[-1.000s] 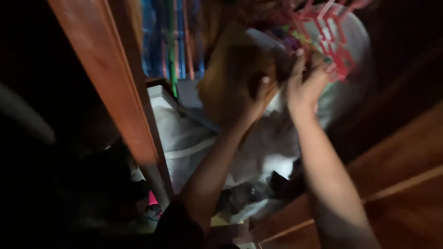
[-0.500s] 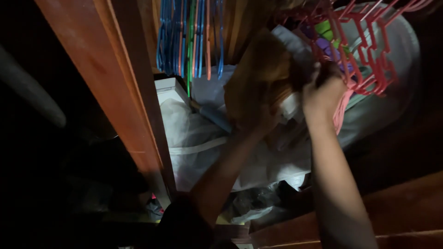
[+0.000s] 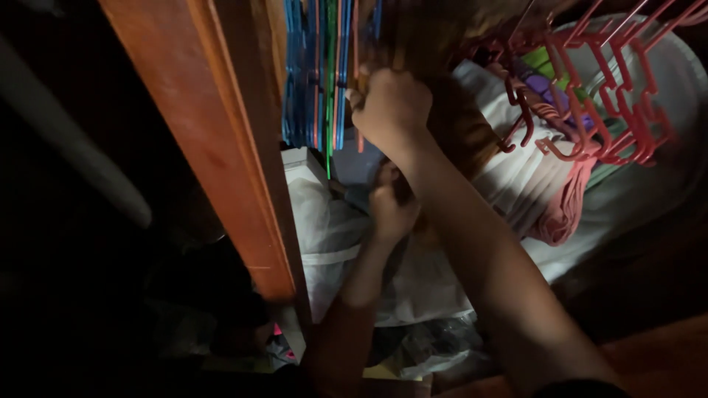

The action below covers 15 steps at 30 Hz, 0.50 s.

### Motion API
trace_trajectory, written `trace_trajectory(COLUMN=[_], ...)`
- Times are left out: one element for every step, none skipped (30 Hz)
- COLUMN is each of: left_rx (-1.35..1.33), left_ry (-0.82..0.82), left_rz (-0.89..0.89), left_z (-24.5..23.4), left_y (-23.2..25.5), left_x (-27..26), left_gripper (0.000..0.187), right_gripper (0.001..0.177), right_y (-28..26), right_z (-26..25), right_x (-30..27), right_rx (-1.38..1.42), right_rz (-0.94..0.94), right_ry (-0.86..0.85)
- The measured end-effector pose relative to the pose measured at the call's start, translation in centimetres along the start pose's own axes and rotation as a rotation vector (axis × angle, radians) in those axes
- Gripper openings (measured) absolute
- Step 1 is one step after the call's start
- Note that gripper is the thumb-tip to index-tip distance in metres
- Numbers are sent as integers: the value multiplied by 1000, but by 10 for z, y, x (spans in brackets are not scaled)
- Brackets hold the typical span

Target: Hanging various pieces of clothing onto hangers and placing them inside a wardrobe.

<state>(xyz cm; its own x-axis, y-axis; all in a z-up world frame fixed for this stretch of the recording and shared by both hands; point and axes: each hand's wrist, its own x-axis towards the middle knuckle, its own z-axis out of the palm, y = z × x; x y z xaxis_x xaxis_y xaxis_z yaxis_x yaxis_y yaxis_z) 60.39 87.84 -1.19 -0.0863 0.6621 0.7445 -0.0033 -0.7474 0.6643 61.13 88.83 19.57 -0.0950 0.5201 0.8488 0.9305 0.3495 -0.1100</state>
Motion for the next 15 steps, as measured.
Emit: trace_trajectory(left_rx=[4,4,3,29,54,54,78,102,102,113,124,120,113,106,101], left_ry=[14,28,26,6,-15,-13,13,40,42,46,50,50,28,6,6], left_rz=[-12,-29,-32,-42,-53,-56,-39,-20,-22,-47,-73,-71,-71,-70,-66], left_z=[-1,-1,-4,-7,-9,-8,-7,-6,-5,-2,0,-1,-1,-2,-4], left_y=[1,3,7,11,15,10,6,2,-2,-6,-10,-9,-8,-8,-1], left_x=[1,-1,1,2,3,1,-1,-2,-3,-5,-6,-7,-7,-7,-7], left_gripper=[62,58,58,60,61,61,63,64,64,62,60,60,58,55,55], right_gripper=[21,27,27,26,31,31,22,15,15,12,8,8,25,48,48], right_y=[0,2,6,11,15,17,19,20,21,23,26,20,15,9,12], right_z=[2,4,7,10,13,13,12,12,14,16,17,13,8,2,2], right_x=[4,6,5,4,2,0,-3,-4,-5,-6,-7,-9,-10,-11,-11], right_rx=[-93,-188,-190,-231,-271,-271,-272,-271,-272,-349,-424,-428,-469,-500,-504], right_rz=[157,315,317,283,248,247,261,275,273,189,104,103,-63,-232,-234], right_ry=[-180,-366,-368,-284,-200,-203,-254,-302,-304,-239,-173,-170,151,473,476])
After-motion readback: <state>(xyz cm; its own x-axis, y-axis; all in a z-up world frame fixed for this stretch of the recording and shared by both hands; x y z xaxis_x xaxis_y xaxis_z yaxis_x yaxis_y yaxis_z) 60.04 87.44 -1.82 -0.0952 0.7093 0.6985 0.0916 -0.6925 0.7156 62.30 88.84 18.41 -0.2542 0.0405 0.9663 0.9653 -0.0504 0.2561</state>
